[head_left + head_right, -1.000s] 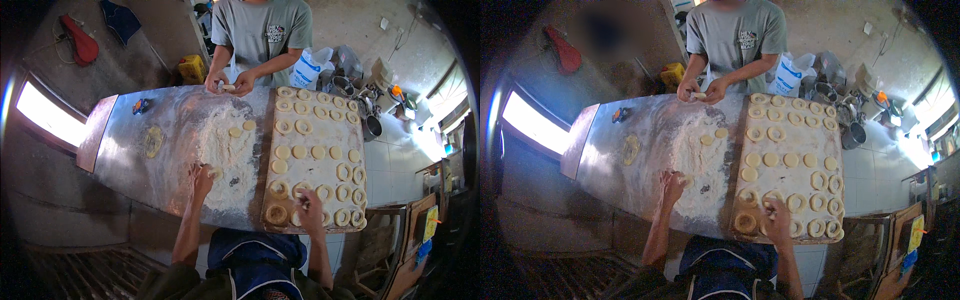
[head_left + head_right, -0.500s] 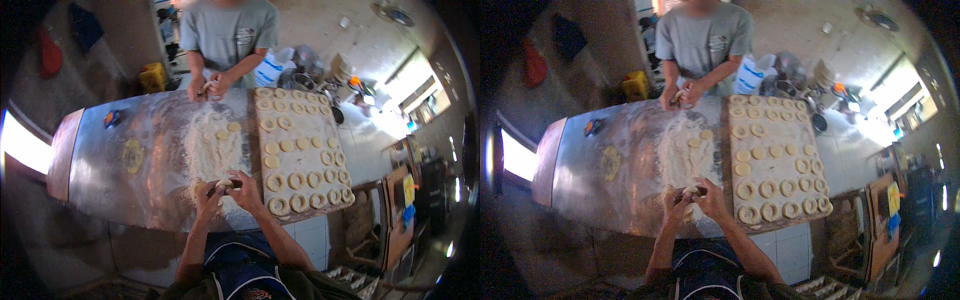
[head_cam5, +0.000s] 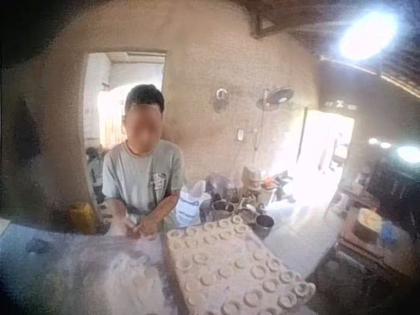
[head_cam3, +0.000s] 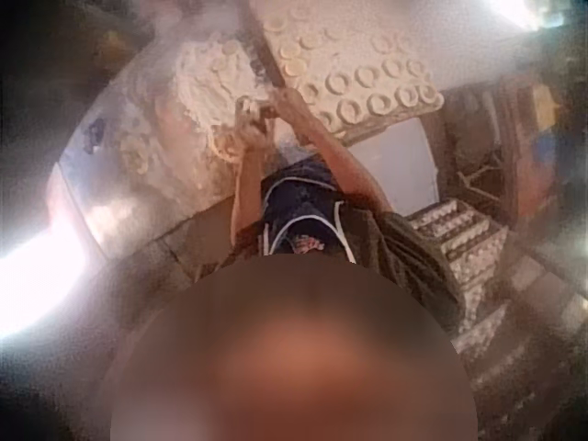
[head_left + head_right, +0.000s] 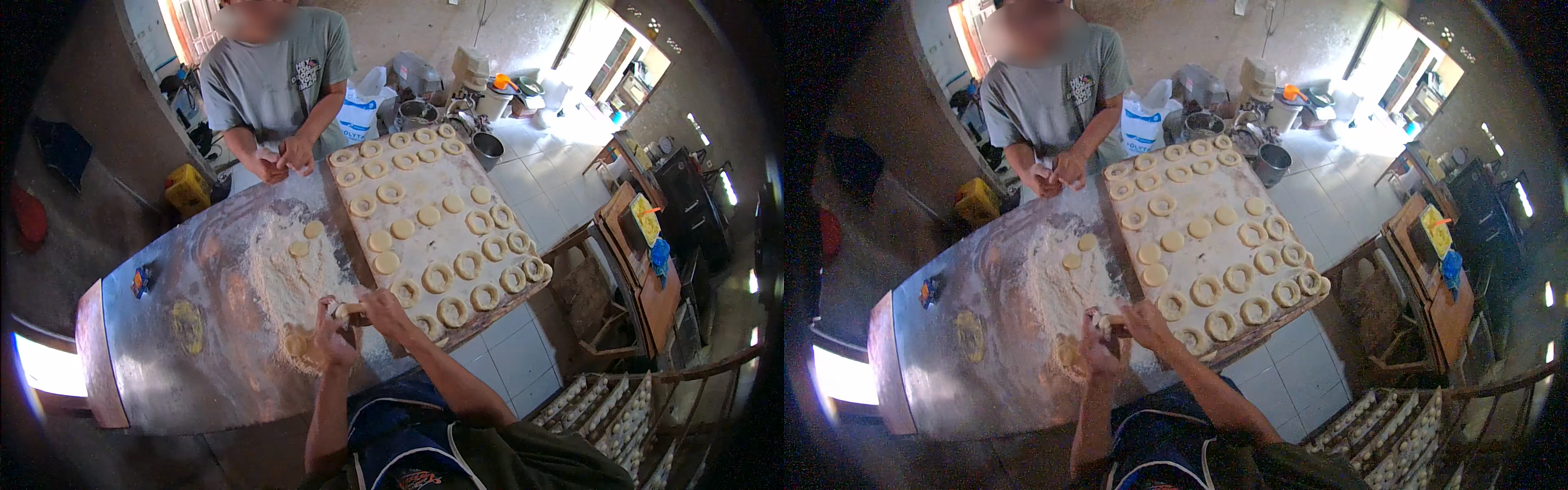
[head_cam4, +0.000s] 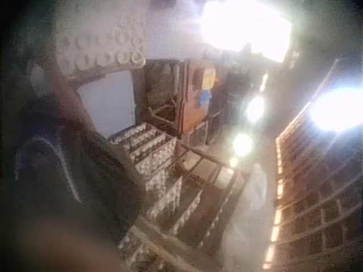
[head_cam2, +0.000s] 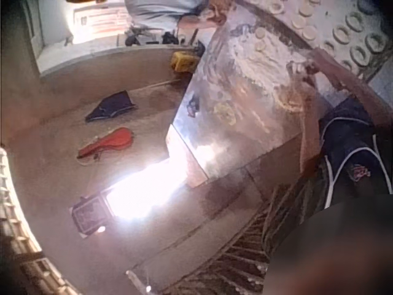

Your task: The person shapes small dough pieces into rings by hand and places them on a wooden board. Another person works alongside at the same table. The shaped dough rings are arranged in rows on the board.

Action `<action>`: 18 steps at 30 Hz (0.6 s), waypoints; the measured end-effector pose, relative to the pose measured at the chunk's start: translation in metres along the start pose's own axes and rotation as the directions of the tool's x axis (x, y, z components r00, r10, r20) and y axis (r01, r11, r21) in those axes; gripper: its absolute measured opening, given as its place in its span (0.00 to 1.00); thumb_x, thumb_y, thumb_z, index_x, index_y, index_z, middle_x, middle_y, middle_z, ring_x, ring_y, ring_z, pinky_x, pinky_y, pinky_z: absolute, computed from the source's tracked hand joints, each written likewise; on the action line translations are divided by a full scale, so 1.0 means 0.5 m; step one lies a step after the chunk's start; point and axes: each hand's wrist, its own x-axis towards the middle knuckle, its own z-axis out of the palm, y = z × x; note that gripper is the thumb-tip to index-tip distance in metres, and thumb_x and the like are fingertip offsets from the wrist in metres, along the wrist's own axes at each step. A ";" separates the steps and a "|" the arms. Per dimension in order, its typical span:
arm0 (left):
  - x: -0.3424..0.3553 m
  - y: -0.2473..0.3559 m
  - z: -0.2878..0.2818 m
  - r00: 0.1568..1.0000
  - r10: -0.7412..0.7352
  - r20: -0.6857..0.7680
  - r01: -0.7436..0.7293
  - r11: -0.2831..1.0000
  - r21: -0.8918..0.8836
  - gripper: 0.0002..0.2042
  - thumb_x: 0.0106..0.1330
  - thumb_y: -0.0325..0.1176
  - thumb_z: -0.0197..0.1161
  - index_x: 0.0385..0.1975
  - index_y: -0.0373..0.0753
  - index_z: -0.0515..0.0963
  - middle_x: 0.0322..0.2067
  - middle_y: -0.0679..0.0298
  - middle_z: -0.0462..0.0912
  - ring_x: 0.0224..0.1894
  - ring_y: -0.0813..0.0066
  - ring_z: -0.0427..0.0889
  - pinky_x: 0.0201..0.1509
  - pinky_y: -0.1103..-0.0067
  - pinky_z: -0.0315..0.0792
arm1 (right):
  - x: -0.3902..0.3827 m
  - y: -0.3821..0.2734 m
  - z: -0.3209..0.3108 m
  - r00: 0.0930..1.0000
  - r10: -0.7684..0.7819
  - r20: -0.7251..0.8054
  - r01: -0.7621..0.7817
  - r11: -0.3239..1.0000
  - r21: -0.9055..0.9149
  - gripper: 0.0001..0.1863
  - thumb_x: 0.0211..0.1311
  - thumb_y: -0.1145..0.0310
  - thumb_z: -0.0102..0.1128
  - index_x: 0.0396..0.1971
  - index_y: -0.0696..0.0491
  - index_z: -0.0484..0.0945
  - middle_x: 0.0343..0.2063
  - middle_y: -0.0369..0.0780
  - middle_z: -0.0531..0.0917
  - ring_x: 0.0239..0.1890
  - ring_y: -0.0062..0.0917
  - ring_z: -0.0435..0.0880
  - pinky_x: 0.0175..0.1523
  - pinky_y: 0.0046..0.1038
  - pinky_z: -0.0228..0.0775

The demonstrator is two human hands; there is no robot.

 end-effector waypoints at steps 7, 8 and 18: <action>0.052 -0.093 0.185 0.989 0.147 0.023 -0.091 0.475 0.875 0.17 0.72 0.49 0.45 0.43 0.41 0.70 0.30 0.66 0.75 0.26 0.74 0.77 0.28 0.78 0.72 | -0.039 -0.030 -0.144 0.944 -0.207 -0.257 0.220 0.975 0.023 0.25 0.71 0.56 0.43 0.23 0.61 0.76 0.14 0.36 0.73 0.20 0.21 0.72 0.26 0.32 0.65; 0.063 -0.139 0.160 0.994 0.069 -0.088 0.003 0.771 0.637 0.17 0.72 0.49 0.46 0.42 0.40 0.71 0.30 0.67 0.74 0.27 0.74 0.76 0.29 0.77 0.72 | -0.032 -0.036 -0.164 0.968 -0.132 -0.213 0.151 0.985 0.077 0.28 0.71 0.53 0.43 0.21 0.61 0.77 0.12 0.38 0.71 0.19 0.22 0.71 0.27 0.33 0.65; 0.153 -0.339 0.205 0.975 0.195 0.111 -0.219 0.721 0.658 0.18 0.74 0.47 0.42 0.35 0.38 0.71 0.30 0.65 0.74 0.36 0.66 0.76 0.41 0.69 0.74 | -0.028 -0.012 -0.393 0.951 -0.231 -0.205 0.243 0.969 0.037 0.35 0.71 0.45 0.43 0.15 0.63 0.65 0.09 0.42 0.63 0.18 0.23 0.59 0.24 0.36 0.57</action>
